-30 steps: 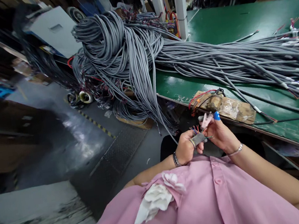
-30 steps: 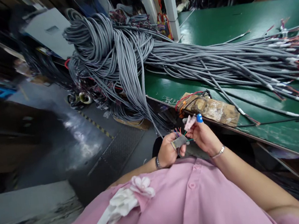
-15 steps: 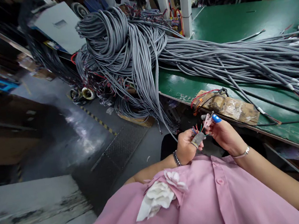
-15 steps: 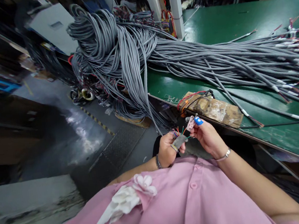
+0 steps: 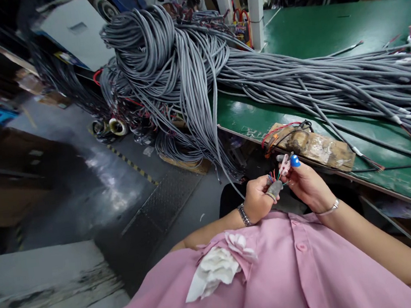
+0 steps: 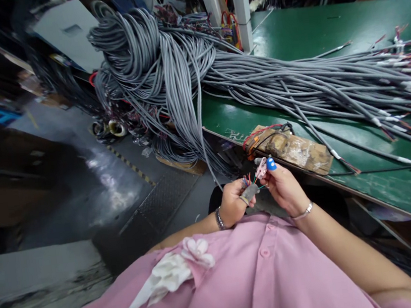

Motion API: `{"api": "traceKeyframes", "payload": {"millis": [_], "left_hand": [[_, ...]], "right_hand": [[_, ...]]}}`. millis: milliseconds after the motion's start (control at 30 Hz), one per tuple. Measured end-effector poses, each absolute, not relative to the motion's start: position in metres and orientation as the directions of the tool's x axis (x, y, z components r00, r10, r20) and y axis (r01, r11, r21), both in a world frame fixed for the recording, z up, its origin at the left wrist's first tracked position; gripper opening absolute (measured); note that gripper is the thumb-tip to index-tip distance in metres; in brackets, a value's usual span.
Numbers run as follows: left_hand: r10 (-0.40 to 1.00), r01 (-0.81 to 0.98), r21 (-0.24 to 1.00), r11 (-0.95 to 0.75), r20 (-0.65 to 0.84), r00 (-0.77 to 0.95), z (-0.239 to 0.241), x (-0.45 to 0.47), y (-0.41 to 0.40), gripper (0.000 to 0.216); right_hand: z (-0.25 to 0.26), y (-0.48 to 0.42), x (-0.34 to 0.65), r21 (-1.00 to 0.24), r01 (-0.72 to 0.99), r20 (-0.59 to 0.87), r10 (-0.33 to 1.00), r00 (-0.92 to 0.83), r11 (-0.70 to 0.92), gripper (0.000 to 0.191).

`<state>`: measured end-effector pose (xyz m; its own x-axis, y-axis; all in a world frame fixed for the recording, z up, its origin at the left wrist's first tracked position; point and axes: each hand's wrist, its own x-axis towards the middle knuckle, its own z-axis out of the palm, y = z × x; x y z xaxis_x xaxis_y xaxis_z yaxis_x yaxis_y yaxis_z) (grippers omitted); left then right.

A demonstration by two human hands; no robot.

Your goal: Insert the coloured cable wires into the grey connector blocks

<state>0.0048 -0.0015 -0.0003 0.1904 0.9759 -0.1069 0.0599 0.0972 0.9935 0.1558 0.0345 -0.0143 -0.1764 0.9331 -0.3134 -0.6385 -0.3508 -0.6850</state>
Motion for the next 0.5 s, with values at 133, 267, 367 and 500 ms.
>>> {"api": "traceKeyframes", "payload": {"millis": [133,267,367,500], "left_hand": [[0.975,0.056,0.991,0.120,-0.128,0.181,0.001,0.004,-0.003,0.032],[0.979,0.038,0.991,0.126,-0.131,0.154,0.001,-0.002,-0.009,0.034],[0.993,0.070,0.996,0.063,-0.069,0.100,0.000,-0.010,-0.010,0.030],[0.992,0.253,0.959,-0.128,0.126,0.024,0.008,-0.017,-0.005,0.021]], "right_hand": [[-0.013,0.033,0.156,-0.667,-0.639,-0.320,0.922,-0.219,-0.383,0.034],[-0.019,0.029,0.168,-0.609,-0.613,-0.338,0.864,-0.374,-0.504,0.048],[-0.028,0.026,0.177,-0.602,-0.570,-0.366,0.828,-0.425,-0.559,0.047],[-0.030,0.029,0.179,-0.615,-0.577,-0.365,0.843,-0.396,-0.538,0.047]]}}
